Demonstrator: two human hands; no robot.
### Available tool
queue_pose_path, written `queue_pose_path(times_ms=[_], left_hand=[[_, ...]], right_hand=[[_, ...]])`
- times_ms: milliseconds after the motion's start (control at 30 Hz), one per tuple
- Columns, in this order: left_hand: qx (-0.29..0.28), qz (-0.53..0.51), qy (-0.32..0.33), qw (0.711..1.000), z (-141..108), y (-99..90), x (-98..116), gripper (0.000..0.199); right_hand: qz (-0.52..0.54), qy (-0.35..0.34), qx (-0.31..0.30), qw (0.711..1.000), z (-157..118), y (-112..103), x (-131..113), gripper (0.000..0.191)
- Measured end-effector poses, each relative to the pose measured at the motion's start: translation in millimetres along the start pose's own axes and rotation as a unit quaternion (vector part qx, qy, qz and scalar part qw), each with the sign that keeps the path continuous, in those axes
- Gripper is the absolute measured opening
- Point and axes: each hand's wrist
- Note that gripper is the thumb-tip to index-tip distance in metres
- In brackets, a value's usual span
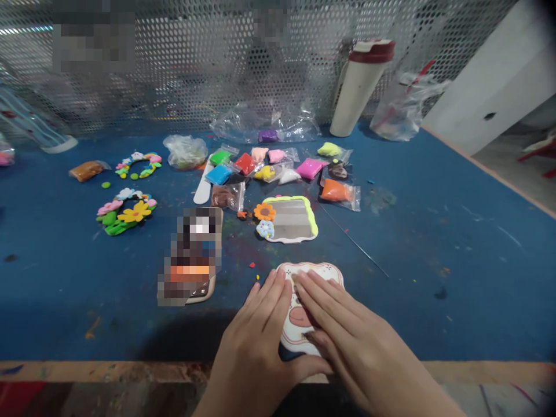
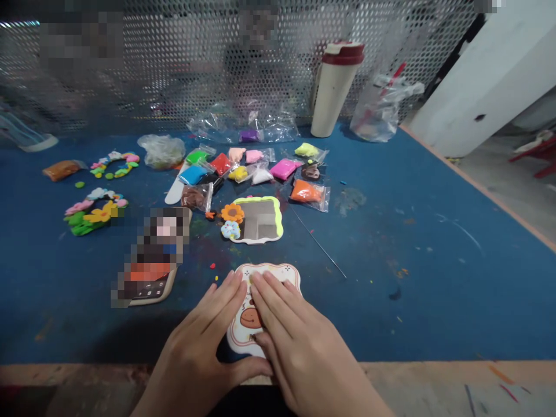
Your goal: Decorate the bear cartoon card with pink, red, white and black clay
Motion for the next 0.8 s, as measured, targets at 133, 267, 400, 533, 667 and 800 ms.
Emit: queue_pose_path(times_ms=[133, 267, 400, 533, 667, 800], left_hand=[[-0.008, 0.01, 0.009, 1.0, 2, -1.6, 0, 0.065], [-0.003, 0.016, 0.024, 1.0, 3, -2.5, -1, 0.068], [0.006, 0.023, 0.032, 0.999, 5, -0.4, -3, 0.071], [0.004, 0.03, 0.036, 0.999, 5, 1.5, -3, 0.071], [0.011, 0.04, 0.036, 0.999, 5, 0.5, -3, 0.073], [0.002, 0.04, 0.034, 0.999, 2, 0.5, -3, 0.067]], right_hand=[[-0.014, 0.059, 0.018, 0.998, -4, 0, 1, 0.048], [0.0, 0.046, 0.01, 0.999, 8, 3, -2, 0.048], [0.005, 0.008, 0.013, 1.0, 1, -5, 2, 0.047], [-0.065, 0.053, 0.021, 0.996, 2, -2, 7, 0.045], [-0.051, 0.014, 0.013, 0.999, 7, 2, 7, 0.047], [-0.037, 0.019, 0.025, 0.999, -3, 0, 14, 0.047]])
Point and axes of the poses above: each hand's wrist, its own z-axis towards the middle knuckle, its own y-axis out of the palm, x = y × z
